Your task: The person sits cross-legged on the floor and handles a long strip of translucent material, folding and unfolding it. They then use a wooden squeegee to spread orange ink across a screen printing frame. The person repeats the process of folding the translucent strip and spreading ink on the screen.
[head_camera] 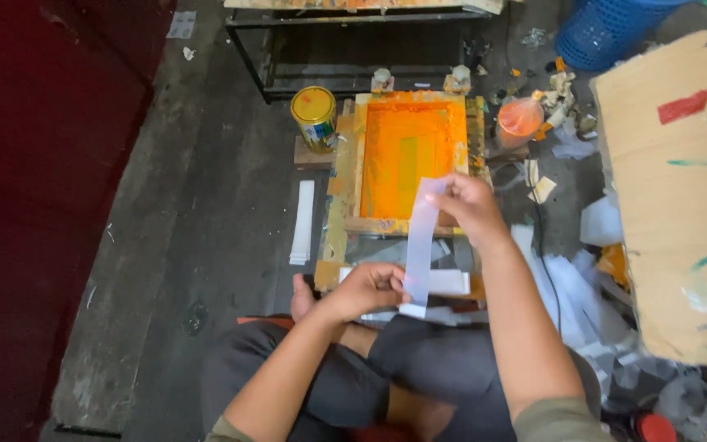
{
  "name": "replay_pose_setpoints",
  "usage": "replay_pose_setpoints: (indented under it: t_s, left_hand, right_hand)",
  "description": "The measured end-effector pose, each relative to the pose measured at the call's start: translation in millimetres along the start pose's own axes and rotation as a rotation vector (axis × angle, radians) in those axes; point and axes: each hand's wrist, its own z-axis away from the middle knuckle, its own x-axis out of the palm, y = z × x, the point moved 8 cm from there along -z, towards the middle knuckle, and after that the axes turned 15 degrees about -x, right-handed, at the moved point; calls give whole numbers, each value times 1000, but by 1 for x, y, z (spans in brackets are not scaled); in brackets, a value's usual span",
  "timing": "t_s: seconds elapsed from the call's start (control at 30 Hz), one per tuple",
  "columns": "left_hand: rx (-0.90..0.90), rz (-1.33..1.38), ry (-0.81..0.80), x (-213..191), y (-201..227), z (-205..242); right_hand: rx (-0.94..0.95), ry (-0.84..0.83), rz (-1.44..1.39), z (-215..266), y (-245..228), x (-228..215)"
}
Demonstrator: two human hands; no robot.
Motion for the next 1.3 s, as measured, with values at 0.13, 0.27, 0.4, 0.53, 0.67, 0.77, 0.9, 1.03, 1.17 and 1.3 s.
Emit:
replay_pose_setpoints:
  t_s: [0.13, 0.27, 0.4, 0.53, 0.67, 0.77, 0.9, 1.03, 1.17, 1.3]
  left_hand:
    - [-11, -74, 42, -3, 33, 19]
    - [-23, -216, -37, -1, 63, 34]
    - [1, -309, -146, -7, 74, 45]
    - [-4, -331, -217, -15, 72, 48]
    - [-16, -360, -261, -20, 68, 53]
    - [-29, -352, -266, -24, 66, 52]
    - [-51, -345, -249, -31, 56, 49]
    - [-54, -301, -208, -29, 58, 44]
    - [-92, -223, 8, -20, 72, 33]
    - [-70, -242, 205, -31, 71, 1]
  right_hand:
    - [242, 94, -125, 11, 47, -9]
    - [172, -107, 228, -2, 21, -18]
    - [67, -667, 978, -2, -9, 17]
    - [87, -744, 1190, 9, 31, 24]
    - [-2, -696, 1228, 8, 42, 22]
    - [-162, -642, 1262, 12, 38, 19]
    - [-444, -498, 1269, 18, 31, 9]
    - [-605, -361, 1278, 15, -9, 10]
    - [-820, -83, 1310, 12, -50, 13]
    - [-857, 35, 1342, 7, -64, 15]
